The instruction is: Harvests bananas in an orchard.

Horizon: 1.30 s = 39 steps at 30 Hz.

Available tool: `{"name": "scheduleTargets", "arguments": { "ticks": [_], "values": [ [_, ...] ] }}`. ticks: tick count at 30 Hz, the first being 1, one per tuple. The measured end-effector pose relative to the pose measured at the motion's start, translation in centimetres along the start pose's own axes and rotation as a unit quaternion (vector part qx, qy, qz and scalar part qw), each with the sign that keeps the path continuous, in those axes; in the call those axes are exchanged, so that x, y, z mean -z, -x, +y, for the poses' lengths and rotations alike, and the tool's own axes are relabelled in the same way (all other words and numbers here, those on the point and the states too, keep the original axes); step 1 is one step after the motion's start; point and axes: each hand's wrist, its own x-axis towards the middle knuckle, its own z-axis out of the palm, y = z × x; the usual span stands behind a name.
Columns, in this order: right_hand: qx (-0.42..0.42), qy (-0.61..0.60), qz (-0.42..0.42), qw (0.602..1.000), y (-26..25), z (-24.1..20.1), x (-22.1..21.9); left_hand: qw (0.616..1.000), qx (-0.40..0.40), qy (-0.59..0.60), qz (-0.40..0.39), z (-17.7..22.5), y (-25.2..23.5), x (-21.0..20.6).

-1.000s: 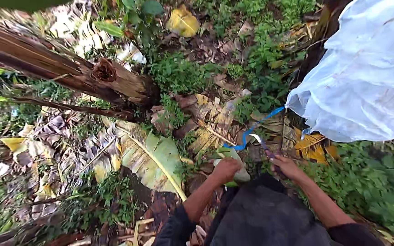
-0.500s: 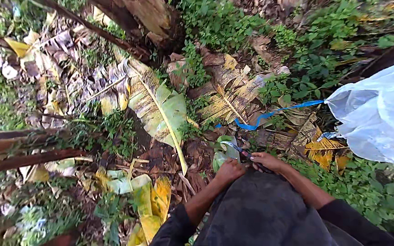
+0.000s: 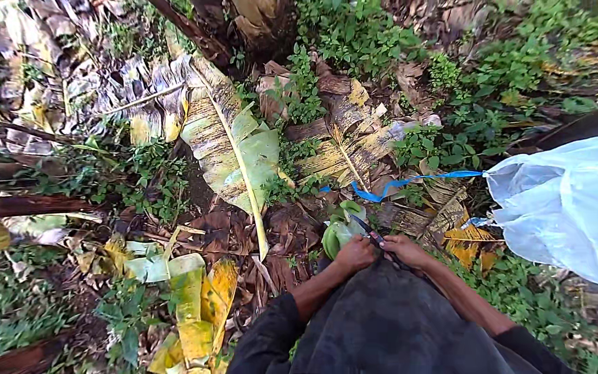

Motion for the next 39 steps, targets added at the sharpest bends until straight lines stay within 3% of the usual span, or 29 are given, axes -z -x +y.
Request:
{"name": "scheduleTargets", "arguments": {
  "ticks": [6, 9, 14, 24, 29, 33, 35, 39],
  "values": [
    [-0.029, -0.078, 0.039, 0.996, 1.4, -0.9, -1.6, 0.999, -0.030, -0.010, 0.022, -0.8, -0.6, -0.9],
    [-0.044, -0.121, 0.057, 0.990, 0.9, -1.0, -2.3, 0.999, -0.034, 0.012, -0.026, -1.4, -0.4, -1.0],
    [-0.051, -0.188, 0.079, 0.978, 0.8, -1.1, -3.4, 0.997, -0.056, 0.023, -0.041, -2.5, -0.2, -1.4],
    [0.025, -0.223, 0.149, 0.963, 2.8, -1.8, -7.5, 0.991, -0.107, 0.069, -0.040, -5.0, 0.4, 0.2],
    [0.015, -0.281, 0.159, 0.946, 2.7, -2.1, -9.4, 0.987, -0.153, 0.037, -0.040, -6.5, 1.4, 0.5],
    [0.086, -0.234, 0.128, 0.960, 3.7, -3.5, -11.0, 0.989, -0.128, 0.072, -0.032, -7.4, 2.2, 0.4],
    [0.105, -0.209, 0.172, 0.957, 4.0, -5.1, -12.4, 0.986, -0.133, 0.065, -0.073, -7.6, 2.8, -0.1],
    [0.079, -0.126, 0.272, 0.951, 2.9, -5.6, -12.1, 0.986, -0.136, 0.071, -0.064, -8.3, 3.6, -0.4]
  ]
}}
